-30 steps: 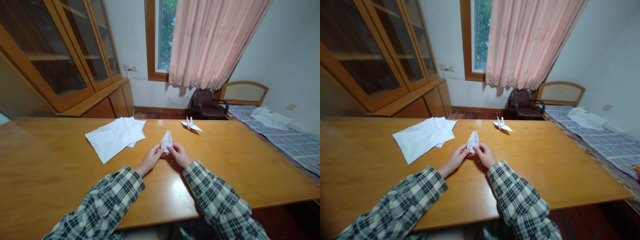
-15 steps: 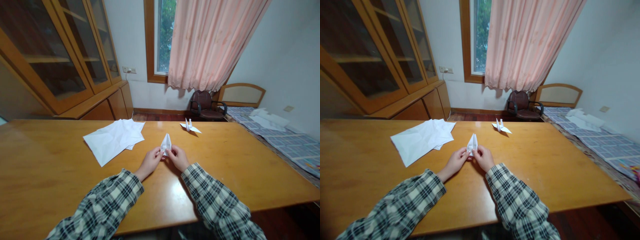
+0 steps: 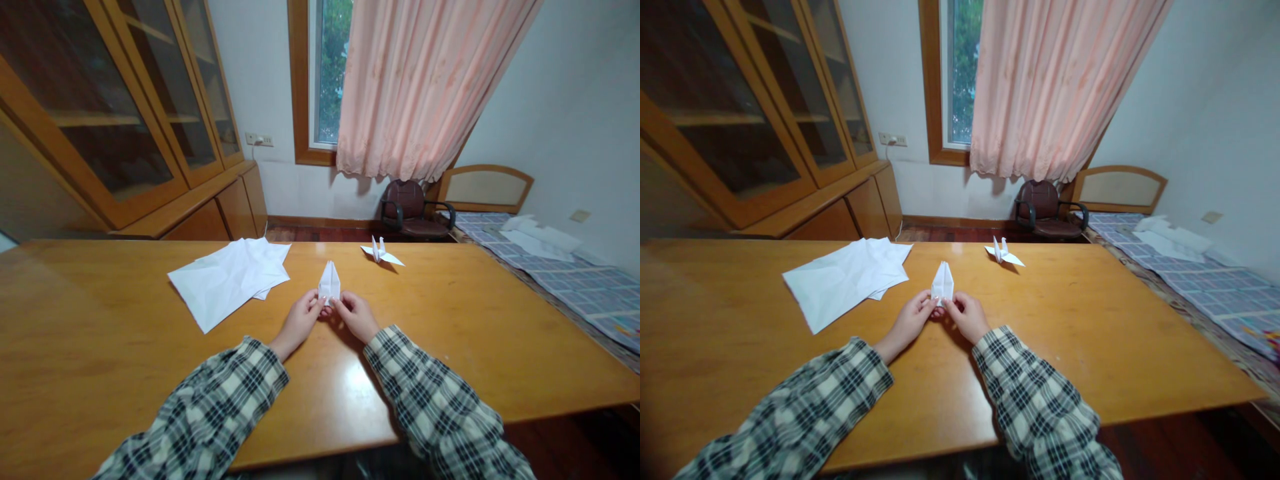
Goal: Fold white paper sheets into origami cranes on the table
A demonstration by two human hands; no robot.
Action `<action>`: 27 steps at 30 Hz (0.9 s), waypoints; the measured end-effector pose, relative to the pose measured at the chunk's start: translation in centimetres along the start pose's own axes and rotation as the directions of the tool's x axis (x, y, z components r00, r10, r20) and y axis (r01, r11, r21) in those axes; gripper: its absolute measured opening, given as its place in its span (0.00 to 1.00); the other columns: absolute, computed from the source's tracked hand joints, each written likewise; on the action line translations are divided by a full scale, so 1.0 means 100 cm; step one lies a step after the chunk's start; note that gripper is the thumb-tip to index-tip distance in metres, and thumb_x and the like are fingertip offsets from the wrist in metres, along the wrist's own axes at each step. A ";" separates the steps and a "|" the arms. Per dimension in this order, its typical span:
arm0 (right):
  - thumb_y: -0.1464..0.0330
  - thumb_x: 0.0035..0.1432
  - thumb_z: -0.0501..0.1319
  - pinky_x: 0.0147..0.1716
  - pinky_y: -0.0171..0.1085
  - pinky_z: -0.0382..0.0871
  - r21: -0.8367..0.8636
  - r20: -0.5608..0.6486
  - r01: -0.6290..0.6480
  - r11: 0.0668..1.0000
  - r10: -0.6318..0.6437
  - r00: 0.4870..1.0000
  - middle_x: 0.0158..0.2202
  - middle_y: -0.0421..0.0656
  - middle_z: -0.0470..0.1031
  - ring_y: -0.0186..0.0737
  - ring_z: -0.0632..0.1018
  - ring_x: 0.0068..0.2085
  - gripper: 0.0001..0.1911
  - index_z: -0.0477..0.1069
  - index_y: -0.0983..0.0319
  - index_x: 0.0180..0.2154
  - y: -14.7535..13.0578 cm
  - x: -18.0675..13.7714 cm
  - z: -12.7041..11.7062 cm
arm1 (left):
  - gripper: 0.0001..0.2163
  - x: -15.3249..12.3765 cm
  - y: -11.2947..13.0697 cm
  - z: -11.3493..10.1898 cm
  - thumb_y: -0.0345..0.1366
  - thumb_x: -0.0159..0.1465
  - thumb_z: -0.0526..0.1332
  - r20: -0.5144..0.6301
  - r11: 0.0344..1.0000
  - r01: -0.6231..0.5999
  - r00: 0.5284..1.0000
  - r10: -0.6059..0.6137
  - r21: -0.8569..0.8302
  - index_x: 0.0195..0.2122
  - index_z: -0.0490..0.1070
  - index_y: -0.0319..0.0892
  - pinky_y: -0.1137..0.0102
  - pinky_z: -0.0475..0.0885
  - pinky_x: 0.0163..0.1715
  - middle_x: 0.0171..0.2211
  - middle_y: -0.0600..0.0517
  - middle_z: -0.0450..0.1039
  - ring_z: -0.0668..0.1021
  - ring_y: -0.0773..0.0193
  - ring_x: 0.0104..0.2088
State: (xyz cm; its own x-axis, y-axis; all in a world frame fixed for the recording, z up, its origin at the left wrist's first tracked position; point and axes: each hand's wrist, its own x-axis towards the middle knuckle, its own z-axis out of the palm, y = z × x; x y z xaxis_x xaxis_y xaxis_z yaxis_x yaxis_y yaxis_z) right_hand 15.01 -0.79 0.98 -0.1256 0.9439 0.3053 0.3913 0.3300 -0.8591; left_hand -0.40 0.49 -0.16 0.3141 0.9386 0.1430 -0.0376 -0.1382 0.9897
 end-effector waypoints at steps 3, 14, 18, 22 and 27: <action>0.58 0.57 0.54 0.23 0.32 0.53 -0.035 -0.028 -0.006 0.999 0.005 1.000 0.18 0.36 0.59 0.31 0.61 0.22 0.18 0.61 0.61 0.21 0.000 0.000 0.000 | 0.15 -0.001 0.002 0.001 0.45 0.61 0.57 0.009 1.000 0.013 1.000 -0.013 0.002 0.40 0.66 0.37 0.69 0.73 0.35 0.30 0.50 0.75 0.78 0.63 0.31; 0.62 0.57 0.53 0.22 0.32 0.52 -0.078 -0.012 0.031 0.996 -0.032 0.999 0.19 0.36 0.59 0.31 0.60 0.22 0.15 0.64 0.62 0.22 -0.002 0.000 -0.001 | 0.15 -0.001 0.000 0.000 0.45 0.61 0.56 0.024 0.999 0.001 1.000 -0.002 0.037 0.41 0.67 0.37 0.69 0.73 0.34 0.31 0.49 0.75 0.78 0.63 0.32; 0.62 0.57 0.53 0.22 0.32 0.51 -0.062 -0.006 0.044 0.997 -0.044 0.999 0.18 0.35 0.58 0.31 0.60 0.22 0.15 0.62 0.62 0.21 -0.003 -0.001 -0.001 | 0.15 -0.001 -0.002 0.001 0.45 0.61 0.56 0.034 0.999 0.001 0.999 -0.002 0.036 0.41 0.67 0.38 0.69 0.73 0.34 0.31 0.50 0.75 0.78 0.63 0.31; 0.63 0.56 0.53 0.21 0.32 0.50 -0.077 -0.003 0.057 0.995 -0.058 0.998 0.18 0.35 0.58 0.31 0.60 0.21 0.14 0.62 0.62 0.20 -0.005 -0.001 -0.001 | 0.16 0.000 -0.004 0.001 0.46 0.60 0.56 0.034 0.999 0.011 0.999 -0.012 0.040 0.40 0.68 0.38 0.69 0.74 0.34 0.31 0.50 0.75 0.78 0.62 0.31; 0.64 0.55 0.53 0.21 0.32 0.49 -0.084 -0.001 0.066 0.994 -0.066 0.998 0.17 0.35 0.57 0.31 0.59 0.21 0.14 0.60 0.61 0.20 -0.007 -0.001 -0.002 | 0.15 -0.001 -0.005 0.000 0.45 0.60 0.57 0.033 0.999 0.001 0.999 -0.002 0.051 0.40 0.68 0.38 0.69 0.73 0.33 0.31 0.49 0.75 0.78 0.62 0.31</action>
State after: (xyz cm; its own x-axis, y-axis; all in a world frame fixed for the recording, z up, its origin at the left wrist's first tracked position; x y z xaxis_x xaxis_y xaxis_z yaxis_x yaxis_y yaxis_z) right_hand 14.92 -1.11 1.60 -0.1502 0.9201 0.3618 0.4575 0.3891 -0.7995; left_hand -0.38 0.45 -0.65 0.3456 0.9278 0.1404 0.0107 -0.1535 0.9881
